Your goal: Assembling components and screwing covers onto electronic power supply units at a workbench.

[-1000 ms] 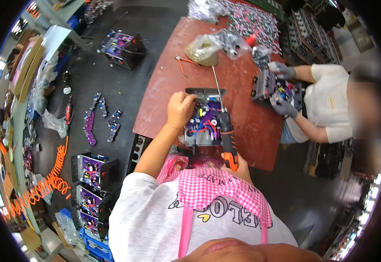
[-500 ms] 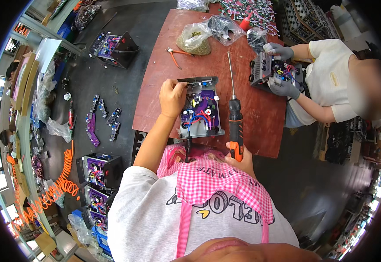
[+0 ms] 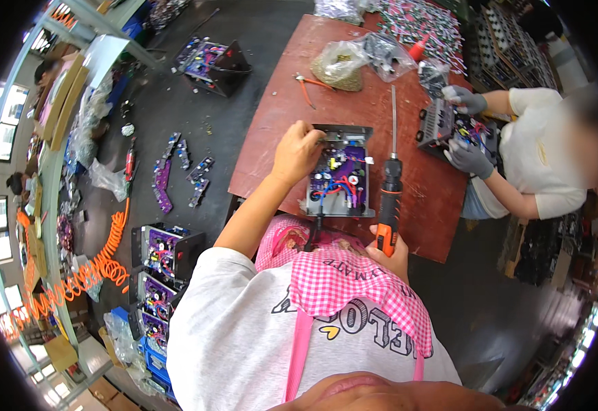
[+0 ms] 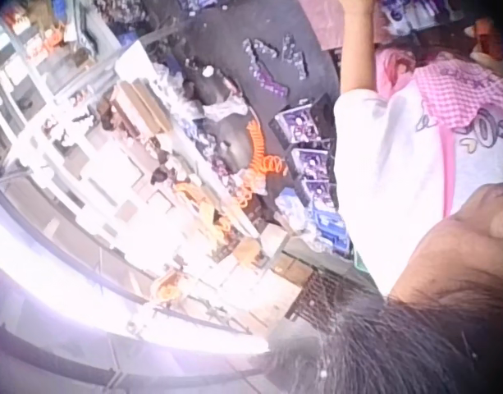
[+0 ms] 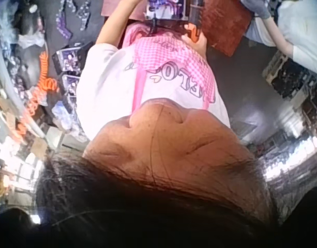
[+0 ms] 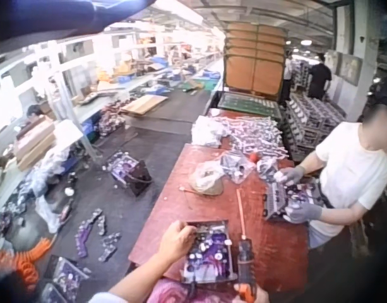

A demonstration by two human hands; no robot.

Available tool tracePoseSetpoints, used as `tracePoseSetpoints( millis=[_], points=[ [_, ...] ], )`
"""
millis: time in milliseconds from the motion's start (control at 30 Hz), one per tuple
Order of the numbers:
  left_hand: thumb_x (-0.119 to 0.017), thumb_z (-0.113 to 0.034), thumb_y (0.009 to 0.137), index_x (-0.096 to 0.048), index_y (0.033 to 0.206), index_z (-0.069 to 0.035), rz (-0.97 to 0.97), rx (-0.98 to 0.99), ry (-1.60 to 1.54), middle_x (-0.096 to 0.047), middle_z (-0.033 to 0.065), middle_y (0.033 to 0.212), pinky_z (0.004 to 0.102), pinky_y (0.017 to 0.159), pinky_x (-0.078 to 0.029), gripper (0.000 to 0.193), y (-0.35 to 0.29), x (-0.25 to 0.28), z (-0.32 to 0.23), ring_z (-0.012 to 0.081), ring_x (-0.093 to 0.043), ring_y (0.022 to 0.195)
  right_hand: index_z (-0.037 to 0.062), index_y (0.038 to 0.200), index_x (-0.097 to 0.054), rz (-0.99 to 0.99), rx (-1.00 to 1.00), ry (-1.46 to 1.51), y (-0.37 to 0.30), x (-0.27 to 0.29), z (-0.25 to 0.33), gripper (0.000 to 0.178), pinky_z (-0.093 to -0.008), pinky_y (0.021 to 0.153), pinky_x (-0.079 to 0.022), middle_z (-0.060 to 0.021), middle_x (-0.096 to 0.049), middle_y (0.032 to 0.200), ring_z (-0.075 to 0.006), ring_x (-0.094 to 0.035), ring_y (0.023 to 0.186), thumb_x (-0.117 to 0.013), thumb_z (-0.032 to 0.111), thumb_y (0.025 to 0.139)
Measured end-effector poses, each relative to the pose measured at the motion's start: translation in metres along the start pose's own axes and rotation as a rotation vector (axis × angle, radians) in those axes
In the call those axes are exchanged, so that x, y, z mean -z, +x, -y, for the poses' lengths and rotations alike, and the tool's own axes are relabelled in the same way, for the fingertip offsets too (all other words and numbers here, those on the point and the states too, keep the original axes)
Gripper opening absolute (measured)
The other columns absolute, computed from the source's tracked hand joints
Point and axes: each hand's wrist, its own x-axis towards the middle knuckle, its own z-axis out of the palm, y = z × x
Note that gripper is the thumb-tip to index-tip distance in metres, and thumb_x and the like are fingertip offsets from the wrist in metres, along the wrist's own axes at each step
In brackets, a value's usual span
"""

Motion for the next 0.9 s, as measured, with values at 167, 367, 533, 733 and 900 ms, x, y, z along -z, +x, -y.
tracePoseSetpoints(
  millis=[167,367,533,733,900],
  points=[
    [-0.073,-0.008,0.077,-0.068,0.097,-0.009,0.034,0.01,-0.017,-0.057,0.0101,0.091,0.037,0.069,-0.051,0.021,-0.007,0.029,0.024,0.0276,-0.06,0.082,-0.0026,0.123,-0.058,-0.056,-0.013,0.101,0.0,-0.01,0.001,0.05,-0.0252,0.074,-0.049,-0.0031,-0.064,0.085,-0.0087,-0.06,0.076,-0.074,0.004,0.075],
    [-0.067,-0.016,0.084,-0.071,0.09,-0.006,-0.238,0.549,0.166,-0.065,0.0161,0.09,0.0418,0.079,-0.051,0.012,-0.056,0.041,0.197,0.0325,-0.063,0.087,-0.0029,0.124,-0.056,-0.077,0.026,0.088,-0.001,-0.018,0.002,0.051,-0.0256,0.073,-0.05,-0.0046,-0.065,0.087,-0.0094,-0.061,0.076,-0.071,0.0,0.076],
    [-0.069,-0.036,0.082,-0.071,0.104,-0.005,0.061,0.908,0.461,-0.069,0.0213,0.107,0.0483,0.087,-0.052,0.038,-0.075,0.05,0.283,0.0406,-0.066,0.101,-0.0039,0.125,-0.053,-0.157,-0.073,0.297,-0.008,-0.032,0.021,0.051,-0.0289,0.075,-0.054,-0.0112,-0.064,0.105,-0.0138,-0.064,0.077,-0.07,0.0,0.077],
    [-0.065,-0.046,0.09,-0.064,0.099,-0.002,0.106,0.951,0.624,-0.07,0.0205,0.098,0.0517,0.077,-0.052,0.045,-0.136,0.059,0.402,0.0426,-0.067,0.088,0.0008,0.123,-0.055,-0.135,-0.085,0.3,-0.01,-0.042,0.022,0.048,-0.0283,0.068,-0.054,-0.004,-0.063,0.091,-0.0108,-0.063,0.071,-0.077,0.012,0.082],
    [-0.066,-0.028,0.091,-0.06,0.099,0.001,0.163,0.768,0.426,-0.069,0.023,0.098,0.0507,0.079,-0.051,0.03,-0.12,0.035,0.398,0.0437,-0.066,0.09,-0.0014,0.125,-0.055,-0.231,-0.025,0.12,-0.024,-0.045,0.004,0.061,-0.0272,0.078,-0.051,-0.0036,-0.063,0.096,-0.011,-0.061,0.083,-0.084,0.022,0.076]
  ],
)
